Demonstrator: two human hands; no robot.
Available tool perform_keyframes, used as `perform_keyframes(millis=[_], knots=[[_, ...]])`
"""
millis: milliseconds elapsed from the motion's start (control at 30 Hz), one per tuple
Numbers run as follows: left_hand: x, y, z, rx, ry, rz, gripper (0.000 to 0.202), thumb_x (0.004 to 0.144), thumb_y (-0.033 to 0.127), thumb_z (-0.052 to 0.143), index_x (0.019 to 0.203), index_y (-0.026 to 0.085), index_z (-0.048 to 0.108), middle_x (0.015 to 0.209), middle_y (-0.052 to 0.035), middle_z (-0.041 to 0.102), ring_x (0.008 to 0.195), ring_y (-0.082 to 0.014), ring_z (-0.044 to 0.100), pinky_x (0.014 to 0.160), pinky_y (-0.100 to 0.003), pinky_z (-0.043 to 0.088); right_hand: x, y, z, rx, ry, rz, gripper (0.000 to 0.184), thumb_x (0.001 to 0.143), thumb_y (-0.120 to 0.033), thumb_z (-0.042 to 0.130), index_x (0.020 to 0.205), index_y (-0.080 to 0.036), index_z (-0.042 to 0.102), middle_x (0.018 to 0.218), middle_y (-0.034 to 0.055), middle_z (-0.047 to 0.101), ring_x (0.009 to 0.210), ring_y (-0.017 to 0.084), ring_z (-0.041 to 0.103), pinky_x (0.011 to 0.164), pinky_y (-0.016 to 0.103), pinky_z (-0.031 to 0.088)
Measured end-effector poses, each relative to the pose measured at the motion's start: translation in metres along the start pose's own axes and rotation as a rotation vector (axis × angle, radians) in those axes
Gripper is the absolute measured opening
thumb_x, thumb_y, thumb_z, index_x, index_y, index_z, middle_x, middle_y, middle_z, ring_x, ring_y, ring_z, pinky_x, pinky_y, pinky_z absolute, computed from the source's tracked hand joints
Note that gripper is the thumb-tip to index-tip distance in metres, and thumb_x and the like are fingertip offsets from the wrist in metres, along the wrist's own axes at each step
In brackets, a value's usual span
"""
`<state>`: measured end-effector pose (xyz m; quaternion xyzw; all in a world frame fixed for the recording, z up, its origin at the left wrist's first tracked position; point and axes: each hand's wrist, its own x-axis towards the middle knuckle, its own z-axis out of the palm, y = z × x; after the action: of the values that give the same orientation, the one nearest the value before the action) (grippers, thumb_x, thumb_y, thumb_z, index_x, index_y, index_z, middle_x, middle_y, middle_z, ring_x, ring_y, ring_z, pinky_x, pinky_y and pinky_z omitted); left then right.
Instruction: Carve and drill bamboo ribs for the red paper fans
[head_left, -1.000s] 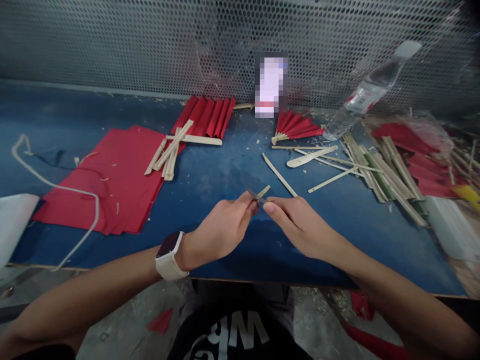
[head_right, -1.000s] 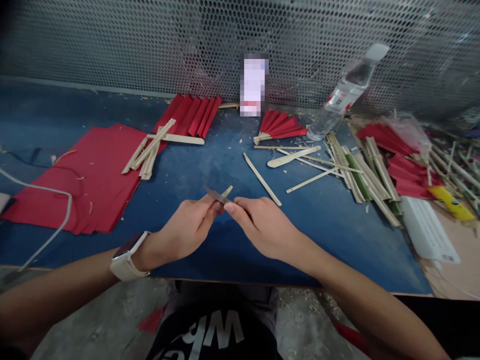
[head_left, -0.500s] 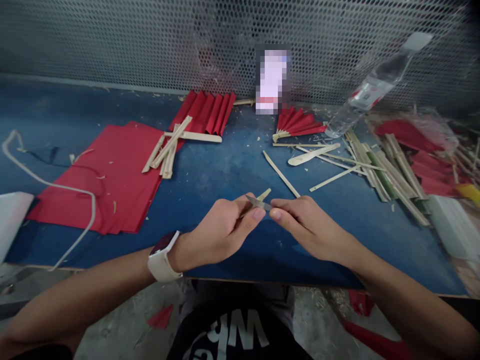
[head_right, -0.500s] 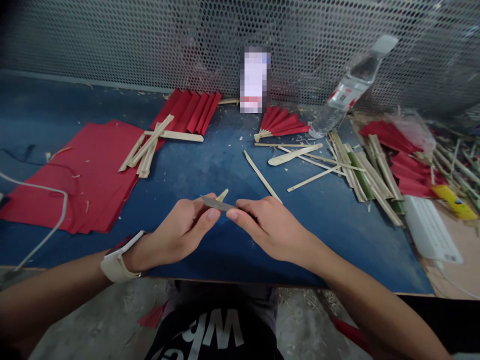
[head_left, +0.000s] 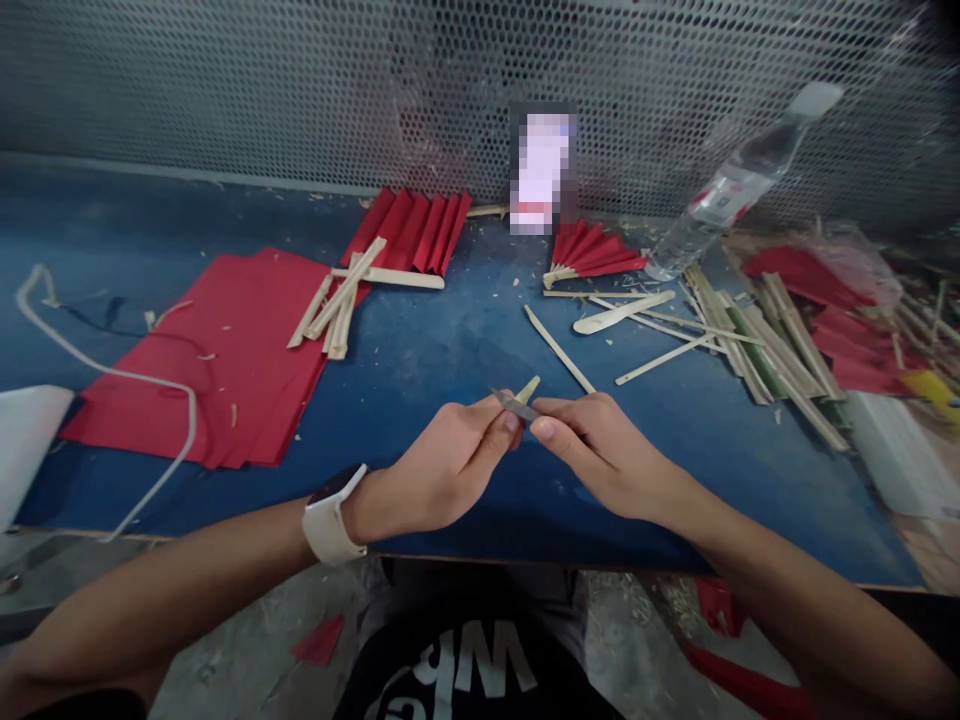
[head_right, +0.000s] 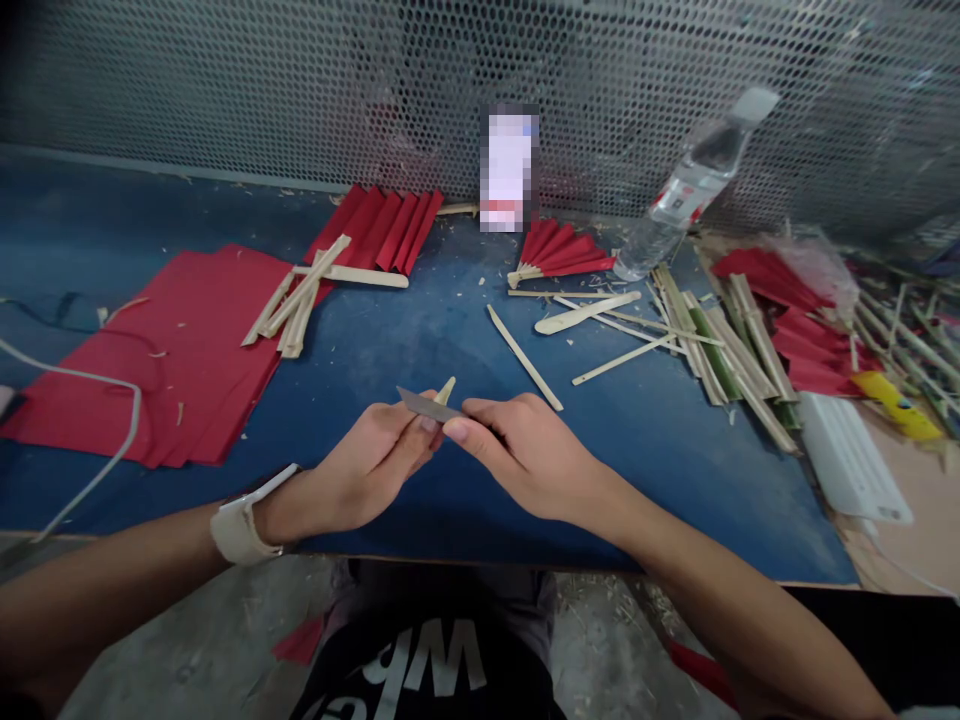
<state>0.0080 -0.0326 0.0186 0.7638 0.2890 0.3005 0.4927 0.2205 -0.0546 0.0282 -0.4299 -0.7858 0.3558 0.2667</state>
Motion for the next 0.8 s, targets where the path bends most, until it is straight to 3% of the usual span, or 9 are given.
perform_keyframes(millis=[100,267,533,800], knots=[[-0.0018,0.0026,-0.0004,-0.221,-0.057,-0.078,0.039,0.114,0.032,0.036,0.077,0.021,0.045,0.06,0.0088,0.034,0.048,-0.0078,0.031,0.049,-0.024,0.03,-0.0015,-0.0019,-0.0039,0.005,-0.022,0.004,0.057,0.112,-0.051,0.04,0.071,-0.013,0.047,0.062,-0.0038,0.04,0.054,0.001,0.031,0.053,0.019,0.024],[-0.0033,0.0033,-0.0001,-0.428,-0.081,-0.198,0.039,0.114,0.041,0.041,0.081,0.021,0.047,0.061,0.0107,0.029,0.047,-0.0066,0.025,0.046,-0.022,0.027,-0.0025,-0.0037,-0.0099,0.011,-0.067,0.034,0.06,0.111,-0.056,0.04,0.069,-0.013,0.044,0.059,-0.0038,0.039,0.053,0.002,0.031,0.052,0.02,0.023],[-0.0017,0.0002,0.0007,-0.373,-0.087,-0.228,0.038,0.113,0.039,0.04,0.081,0.021,0.047,0.059,0.0116,0.027,0.044,-0.0057,0.023,0.041,-0.021,0.024,0.0001,0.0028,-0.0072,-0.003,-0.077,0.076,0.064,0.11,-0.062,0.039,0.07,-0.013,0.048,0.061,-0.0028,0.041,0.054,0.002,0.034,0.055,0.021,0.024],[0.0035,0.0043,0.0008,-0.512,-0.144,-0.306,0.039,0.109,0.047,0.048,0.079,0.022,0.044,0.057,0.0121,0.028,0.042,-0.0045,0.024,0.038,-0.018,0.023,0.0003,0.0031,-0.0033,-0.008,-0.082,0.1,0.07,0.109,-0.069,0.034,0.071,-0.012,0.05,0.062,-0.0016,0.042,0.056,0.003,0.034,0.056,0.022,0.024]])
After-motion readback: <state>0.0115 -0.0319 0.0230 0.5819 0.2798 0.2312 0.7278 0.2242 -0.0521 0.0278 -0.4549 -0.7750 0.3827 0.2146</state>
